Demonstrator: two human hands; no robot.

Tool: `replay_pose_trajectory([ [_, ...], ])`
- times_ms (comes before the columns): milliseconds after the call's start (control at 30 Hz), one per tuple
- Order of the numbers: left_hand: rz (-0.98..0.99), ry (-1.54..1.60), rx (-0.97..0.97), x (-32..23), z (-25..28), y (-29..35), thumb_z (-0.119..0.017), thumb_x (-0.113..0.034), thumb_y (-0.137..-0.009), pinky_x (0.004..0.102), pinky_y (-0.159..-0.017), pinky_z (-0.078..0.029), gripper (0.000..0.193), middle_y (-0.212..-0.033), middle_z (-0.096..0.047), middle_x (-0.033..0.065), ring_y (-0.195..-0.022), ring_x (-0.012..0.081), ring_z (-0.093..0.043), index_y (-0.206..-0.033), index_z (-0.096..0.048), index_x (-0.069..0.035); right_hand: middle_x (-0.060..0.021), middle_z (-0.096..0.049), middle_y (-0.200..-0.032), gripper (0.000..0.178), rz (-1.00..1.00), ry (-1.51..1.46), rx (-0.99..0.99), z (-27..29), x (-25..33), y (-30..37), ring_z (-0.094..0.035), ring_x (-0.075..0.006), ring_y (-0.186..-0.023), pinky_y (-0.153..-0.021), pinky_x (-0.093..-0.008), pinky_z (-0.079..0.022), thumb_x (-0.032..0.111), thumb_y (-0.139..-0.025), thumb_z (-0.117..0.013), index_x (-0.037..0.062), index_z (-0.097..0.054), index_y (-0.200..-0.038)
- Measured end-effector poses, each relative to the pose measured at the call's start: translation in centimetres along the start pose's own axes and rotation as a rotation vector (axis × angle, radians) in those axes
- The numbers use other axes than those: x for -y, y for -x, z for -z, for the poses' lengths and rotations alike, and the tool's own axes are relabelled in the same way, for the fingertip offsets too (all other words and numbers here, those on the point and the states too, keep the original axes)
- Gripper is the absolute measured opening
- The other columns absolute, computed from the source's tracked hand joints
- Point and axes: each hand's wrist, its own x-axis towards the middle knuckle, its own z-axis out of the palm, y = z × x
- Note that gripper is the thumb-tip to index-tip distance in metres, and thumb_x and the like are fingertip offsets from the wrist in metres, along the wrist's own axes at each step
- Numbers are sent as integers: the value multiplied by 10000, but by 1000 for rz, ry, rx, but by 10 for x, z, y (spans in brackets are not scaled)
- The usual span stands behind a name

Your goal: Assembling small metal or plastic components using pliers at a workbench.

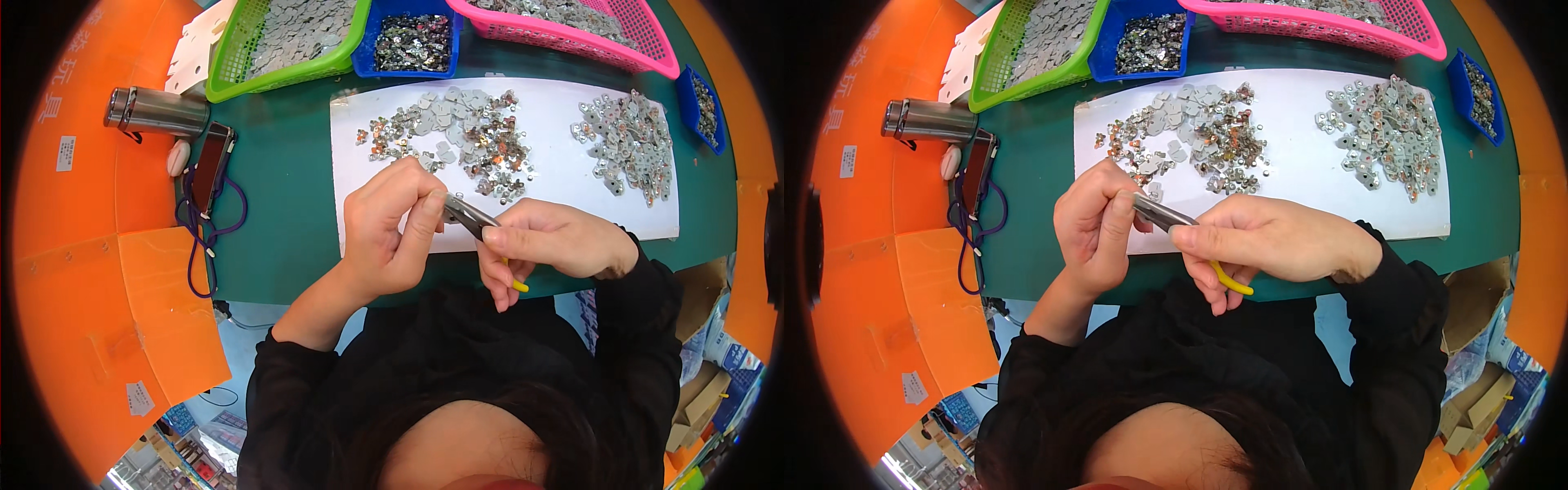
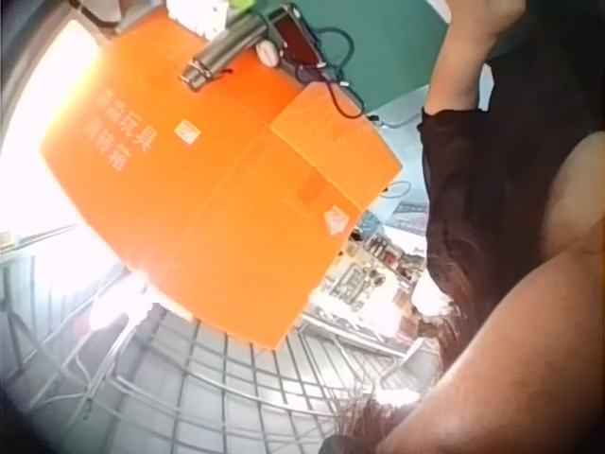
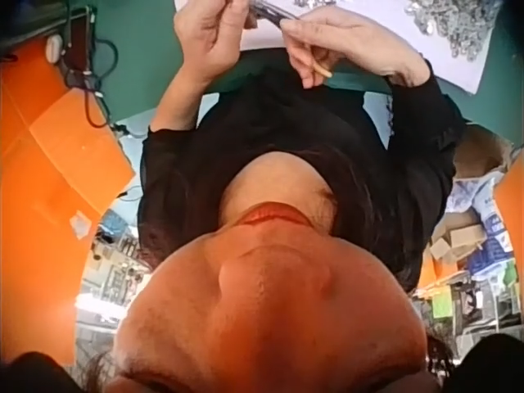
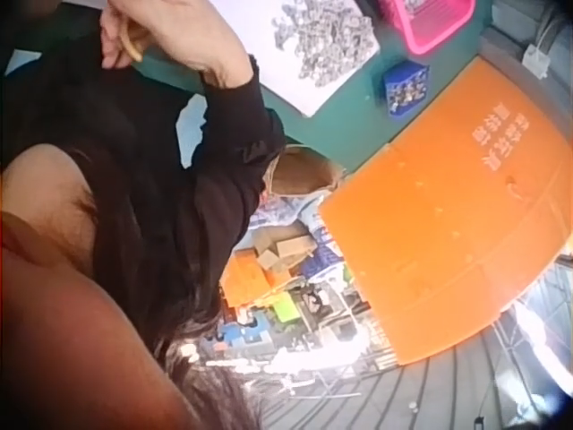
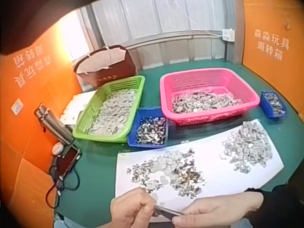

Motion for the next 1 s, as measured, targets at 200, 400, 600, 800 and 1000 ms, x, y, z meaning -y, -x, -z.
replay_pose_trajectory([
  [200, -53, 19, 48, 8, 5, 4, -487, -52, -990, 242, -560, -434, 187, -756, -579, 87, -602, 115, -559, -842, -571, 24, -57, -638, -725, 560, -2, -145, 75, 5, -11, -6, -697, -161, -692, -622, -244, -527, 492, -1050, -410, 53, -597, -757],
  [400, -132, -70, 44, 11, 7, 5, -500, -21, -967, 262, -580, -434, 150, -742, -605, 90, -618, 145, -556, -843, -576, 13, -69, -631, -719, 567, -38, -46, 50, 8, -6, -7, -683, -182, -689, -622, -264, -495, 449, -1063, -381, 23, -588, -753],
  [600, -152, -171, -14, 16, 2, 8, -498, 25, -932, 271, -590, -439, 120, -743, -607, 91, -633, 158, -551, -838, -571, 14, -19, -598, -591, 549, 11, 34, -40, 6, -6, -9, -608, -92, -536, -503, -223, -418, 446, -1060, -414, 53, -581, -715],
  [800, -104, -42, 97, 20, 9, 3, -495, 1, -940, 285, -601, -454, 126, -763, -614, 111, -642, 177, -553, -845, -575, 16, -23, -583, -581, 547, 39, 107, -25, 3, -5, -5, -583, -87, -509, -506, -215, -418, 423, -1071, -394, 53, -573, -710],
  [1000, -225, -65, -9, 22, 2, 1, -595, 47, -853, 285, -488, -396, 73, -684, -543, 90, -546, 215, -519, -802, -577, -2, -14, -582, -597, 538, 59, 50, -24, 3, -10, -8, -596, -90, -529, -513, -217, -418, 421, -1070, -398, 55, -578, -719],
])
